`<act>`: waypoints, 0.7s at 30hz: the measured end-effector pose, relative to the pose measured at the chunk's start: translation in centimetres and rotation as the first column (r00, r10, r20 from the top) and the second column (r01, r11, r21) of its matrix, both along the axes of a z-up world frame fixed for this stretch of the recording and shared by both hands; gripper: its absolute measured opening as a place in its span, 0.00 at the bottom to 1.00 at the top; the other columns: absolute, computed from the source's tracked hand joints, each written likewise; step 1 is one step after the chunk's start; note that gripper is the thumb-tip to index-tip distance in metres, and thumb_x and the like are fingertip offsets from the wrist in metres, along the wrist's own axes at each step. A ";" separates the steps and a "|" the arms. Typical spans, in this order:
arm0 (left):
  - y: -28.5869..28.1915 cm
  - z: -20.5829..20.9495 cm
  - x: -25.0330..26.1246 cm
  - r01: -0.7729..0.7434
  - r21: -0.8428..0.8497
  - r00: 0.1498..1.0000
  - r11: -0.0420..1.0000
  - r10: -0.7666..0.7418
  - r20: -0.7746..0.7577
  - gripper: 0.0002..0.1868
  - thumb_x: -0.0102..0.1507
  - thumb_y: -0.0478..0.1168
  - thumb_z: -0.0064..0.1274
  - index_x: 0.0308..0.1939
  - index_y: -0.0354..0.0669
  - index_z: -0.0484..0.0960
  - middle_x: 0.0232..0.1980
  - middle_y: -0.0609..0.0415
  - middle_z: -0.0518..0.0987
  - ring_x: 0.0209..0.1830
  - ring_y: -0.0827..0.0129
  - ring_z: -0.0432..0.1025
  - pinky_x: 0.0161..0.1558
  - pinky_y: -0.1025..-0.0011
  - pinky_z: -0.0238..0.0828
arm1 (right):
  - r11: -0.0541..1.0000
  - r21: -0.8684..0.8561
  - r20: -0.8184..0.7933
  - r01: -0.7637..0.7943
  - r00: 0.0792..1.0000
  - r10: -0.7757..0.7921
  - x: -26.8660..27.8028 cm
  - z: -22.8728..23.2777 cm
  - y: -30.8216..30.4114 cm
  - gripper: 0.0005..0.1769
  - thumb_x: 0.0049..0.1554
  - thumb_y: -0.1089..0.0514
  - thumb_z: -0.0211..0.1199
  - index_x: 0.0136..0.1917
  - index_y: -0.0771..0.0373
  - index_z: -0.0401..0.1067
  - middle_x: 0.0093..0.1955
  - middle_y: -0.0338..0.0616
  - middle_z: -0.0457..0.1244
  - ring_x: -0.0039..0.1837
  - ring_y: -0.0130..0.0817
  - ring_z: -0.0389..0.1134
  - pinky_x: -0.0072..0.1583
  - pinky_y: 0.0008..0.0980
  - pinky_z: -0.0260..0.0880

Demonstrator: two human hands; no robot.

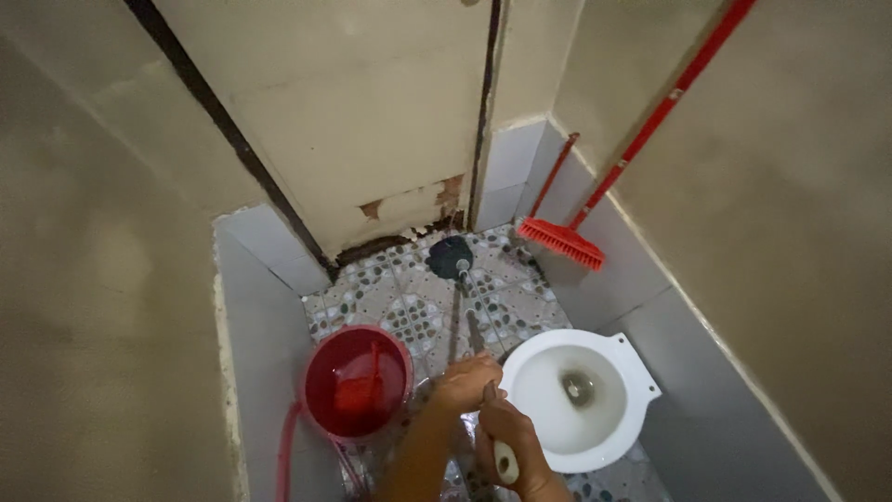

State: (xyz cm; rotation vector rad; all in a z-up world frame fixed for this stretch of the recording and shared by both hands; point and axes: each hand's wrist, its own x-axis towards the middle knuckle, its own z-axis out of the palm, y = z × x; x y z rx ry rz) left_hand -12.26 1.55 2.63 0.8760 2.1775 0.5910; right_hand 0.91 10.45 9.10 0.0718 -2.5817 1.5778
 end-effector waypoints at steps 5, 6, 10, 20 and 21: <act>0.4 -2.8 2.5 0.105 0.125 0.955 0.987 -0.065 -0.288 0.11 0.59 0.45 0.57 0.37 0.42 0.86 0.48 0.44 0.81 0.53 0.50 0.75 0.53 0.55 0.73 | 1.000 -0.028 -0.285 0.001 0.958 -0.009 3.0 1.4 0.2 0.08 0.51 0.73 0.60 0.32 0.69 0.66 0.34 0.51 0.62 0.38 0.42 0.66 0.47 0.36 0.69; 0.5 -3.1 3.0 0.086 0.112 0.952 0.990 -0.049 -0.303 0.09 0.57 0.43 0.57 0.38 0.46 0.87 0.50 0.45 0.81 0.54 0.50 0.76 0.53 0.55 0.73 | 0.995 -0.098 -0.350 -0.024 0.937 -0.012 3.6 2.1 0.2 0.07 0.51 0.75 0.58 0.33 0.69 0.67 0.35 0.49 0.65 0.39 0.41 0.68 0.48 0.36 0.70; 0.9 -1.7 6.1 0.185 0.132 0.920 0.974 -0.124 -0.373 0.08 0.54 0.42 0.59 0.36 0.49 0.87 0.48 0.46 0.81 0.54 0.50 0.75 0.54 0.55 0.70 | 0.997 -0.073 -0.331 0.033 0.942 -0.055 7.3 2.6 -0.2 0.07 0.49 0.75 0.59 0.32 0.69 0.67 0.34 0.48 0.65 0.38 0.40 0.68 0.43 0.36 0.70; -2.8 5.0 16.2 -0.171 0.391 0.982 0.904 0.189 -0.008 0.11 0.58 0.43 0.60 0.43 0.51 0.81 0.49 0.53 0.81 0.50 0.59 0.77 0.53 0.60 0.75 | 0.992 -0.057 -0.438 0.115 0.890 -0.129 13.7 5.7 -2.5 0.06 0.54 0.69 0.62 0.35 0.67 0.69 0.35 0.47 0.65 0.37 0.39 0.67 0.43 0.34 0.67; -3.0 4.9 16.9 -0.335 0.404 0.942 0.851 0.302 0.146 0.10 0.60 0.46 0.59 0.43 0.52 0.80 0.47 0.56 0.81 0.48 0.63 0.78 0.52 0.62 0.78 | 0.995 -0.039 -0.400 0.094 0.911 -0.101 13.8 5.9 -2.6 0.07 0.52 0.66 0.66 0.35 0.67 0.70 0.34 0.46 0.65 0.36 0.39 0.67 0.42 0.34 0.65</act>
